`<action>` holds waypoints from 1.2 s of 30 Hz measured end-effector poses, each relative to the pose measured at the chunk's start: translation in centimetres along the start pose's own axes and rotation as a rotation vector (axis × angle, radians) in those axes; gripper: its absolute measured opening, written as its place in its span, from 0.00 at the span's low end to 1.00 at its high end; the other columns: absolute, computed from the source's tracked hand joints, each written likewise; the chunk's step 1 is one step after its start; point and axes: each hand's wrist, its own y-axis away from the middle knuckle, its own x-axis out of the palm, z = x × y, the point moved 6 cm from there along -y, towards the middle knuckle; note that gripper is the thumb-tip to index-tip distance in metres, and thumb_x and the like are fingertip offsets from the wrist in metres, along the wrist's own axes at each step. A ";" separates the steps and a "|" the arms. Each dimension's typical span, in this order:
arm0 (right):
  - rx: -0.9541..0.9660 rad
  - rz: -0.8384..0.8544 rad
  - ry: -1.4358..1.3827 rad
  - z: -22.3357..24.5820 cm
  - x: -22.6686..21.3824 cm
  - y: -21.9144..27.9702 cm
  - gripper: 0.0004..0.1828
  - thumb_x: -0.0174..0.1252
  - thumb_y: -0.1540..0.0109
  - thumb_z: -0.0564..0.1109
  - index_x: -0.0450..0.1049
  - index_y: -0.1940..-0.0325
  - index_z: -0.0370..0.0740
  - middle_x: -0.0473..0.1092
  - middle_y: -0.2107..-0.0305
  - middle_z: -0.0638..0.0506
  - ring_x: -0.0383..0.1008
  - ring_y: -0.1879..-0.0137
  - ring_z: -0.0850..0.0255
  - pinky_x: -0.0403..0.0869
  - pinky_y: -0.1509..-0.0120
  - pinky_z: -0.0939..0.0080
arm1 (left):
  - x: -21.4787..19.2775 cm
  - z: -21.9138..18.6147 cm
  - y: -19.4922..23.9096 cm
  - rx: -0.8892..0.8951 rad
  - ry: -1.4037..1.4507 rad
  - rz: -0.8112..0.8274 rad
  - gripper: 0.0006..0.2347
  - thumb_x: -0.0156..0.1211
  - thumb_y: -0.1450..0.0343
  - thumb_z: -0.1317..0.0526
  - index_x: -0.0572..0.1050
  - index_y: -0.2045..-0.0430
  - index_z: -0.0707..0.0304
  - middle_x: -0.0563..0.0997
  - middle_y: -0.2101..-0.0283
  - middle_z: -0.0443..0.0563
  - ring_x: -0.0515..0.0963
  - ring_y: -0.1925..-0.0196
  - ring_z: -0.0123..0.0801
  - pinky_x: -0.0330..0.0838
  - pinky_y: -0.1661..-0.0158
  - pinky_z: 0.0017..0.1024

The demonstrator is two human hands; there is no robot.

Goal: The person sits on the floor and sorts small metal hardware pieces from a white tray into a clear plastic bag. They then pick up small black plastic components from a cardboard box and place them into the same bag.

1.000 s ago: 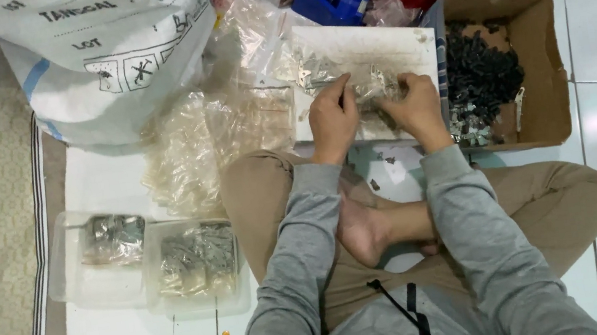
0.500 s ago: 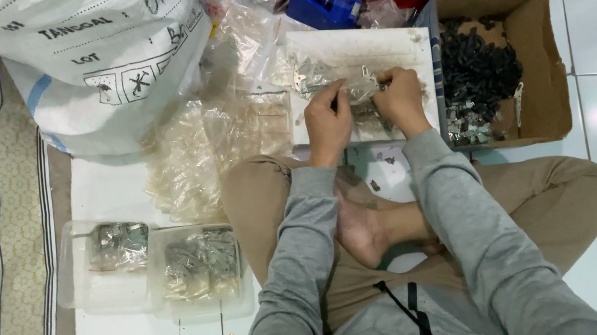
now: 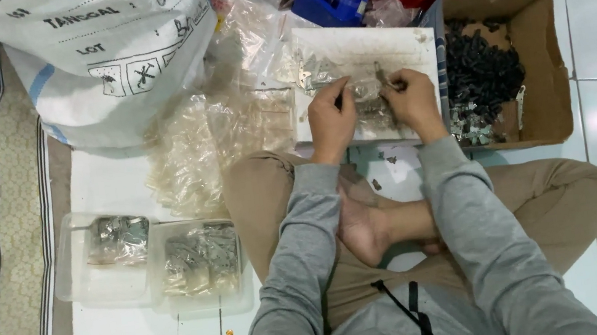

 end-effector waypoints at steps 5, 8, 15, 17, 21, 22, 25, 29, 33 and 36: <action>-0.018 0.023 -0.380 -3.4 -4.3 2.7 0.14 0.65 0.34 0.44 0.77 0.48 0.32 0.73 0.66 0.40 0.73 0.61 0.57 0.73 0.60 0.57 | 0.4 0.2 0.0 0.043 0.006 0.012 0.11 0.55 0.24 0.64 0.81 0.52 0.69 0.84 0.60 0.67 0.83 0.52 0.56 0.77 0.49 0.45; 0.109 0.157 -0.600 -2.1 -5.1 5.4 0.09 0.64 0.35 0.40 0.77 0.53 0.34 0.70 0.73 0.48 0.70 0.70 0.66 0.71 0.70 0.69 | 0.3 -0.6 0.5 0.050 -0.010 0.026 0.12 0.54 0.24 0.63 0.81 0.52 0.69 0.84 0.61 0.68 0.84 0.52 0.57 0.77 0.50 0.45; 0.228 0.394 -0.785 1.6 -2.4 6.2 0.04 0.56 0.33 0.37 0.74 0.59 0.32 0.67 0.71 0.55 0.62 0.68 0.72 0.63 0.69 0.76 | 0.3 -1.2 0.5 0.078 -0.088 0.063 0.13 0.51 0.21 0.61 0.80 0.52 0.72 0.85 0.58 0.67 0.85 0.51 0.52 0.78 0.49 0.42; 0.223 0.385 -0.729 2.1 -1.7 5.1 0.06 0.58 0.33 0.37 0.75 0.57 0.29 0.67 0.72 0.52 0.62 0.68 0.70 0.65 0.70 0.73 | 0.5 -0.6 0.8 0.106 -0.084 0.074 0.13 0.51 0.21 0.61 0.79 0.50 0.71 0.84 0.57 0.68 0.84 0.50 0.55 0.77 0.48 0.44; 0.193 0.361 -0.633 3.1 -0.4 2.5 0.13 0.62 0.34 0.40 0.76 0.49 0.26 0.72 0.71 0.47 0.69 0.68 0.68 0.73 0.70 0.69 | 0.9 -0.4 0.7 0.183 -0.149 0.111 0.12 0.52 0.22 0.64 0.79 0.47 0.69 0.84 0.55 0.68 0.83 0.48 0.57 0.76 0.46 0.45; 0.190 0.360 -0.635 4.0 -0.7 2.7 0.13 0.62 0.34 0.40 0.76 0.49 0.26 0.72 0.71 0.47 0.69 0.68 0.68 0.73 0.70 0.69 | 0.9 -0.5 0.6 0.187 -0.150 0.111 0.12 0.52 0.22 0.64 0.79 0.47 0.69 0.84 0.55 0.68 0.83 0.48 0.57 0.76 0.46 0.45; 0.096 0.348 -0.559 6.0 -1.4 3.5 0.17 0.58 0.35 0.37 0.74 0.43 0.24 0.71 0.70 0.41 0.69 0.69 0.66 0.74 0.69 0.62 | 0.8 0.0 0.6 0.163 -0.134 0.099 0.12 0.51 0.21 0.64 0.78 0.47 0.68 0.84 0.56 0.67 0.83 0.49 0.57 0.77 0.47 0.44; 0.060 0.373 -0.532 5.4 -2.9 4.1 0.20 0.54 0.35 0.33 0.71 0.38 0.25 0.74 0.67 0.39 0.76 0.66 0.62 0.73 0.68 0.68 | 1.5 1.2 0.3 0.161 -0.132 0.086 0.12 0.53 0.23 0.64 0.79 0.47 0.64 0.84 0.56 0.65 0.84 0.50 0.54 0.78 0.48 0.43; -0.019 0.320 -0.396 2.3 -5.9 4.7 0.19 0.54 0.34 0.33 0.73 0.38 0.28 0.76 0.66 0.36 0.76 0.71 0.60 0.72 0.72 0.66 | 1.4 0.8 0.6 0.100 -0.100 0.109 0.13 0.50 0.22 0.65 0.78 0.46 0.64 0.84 0.58 0.63 0.85 0.53 0.51 0.79 0.50 0.41; -0.035 0.276 -0.395 -0.1 -9.7 5.1 0.17 0.54 0.33 0.33 0.74 0.39 0.30 0.75 0.66 0.37 0.76 0.68 0.60 0.71 0.70 0.70 | 1.3 0.3 0.2 0.120 -0.117 0.152 0.12 0.52 0.24 0.65 0.79 0.48 0.66 0.84 0.57 0.67 0.83 0.53 0.58 0.80 0.52 0.43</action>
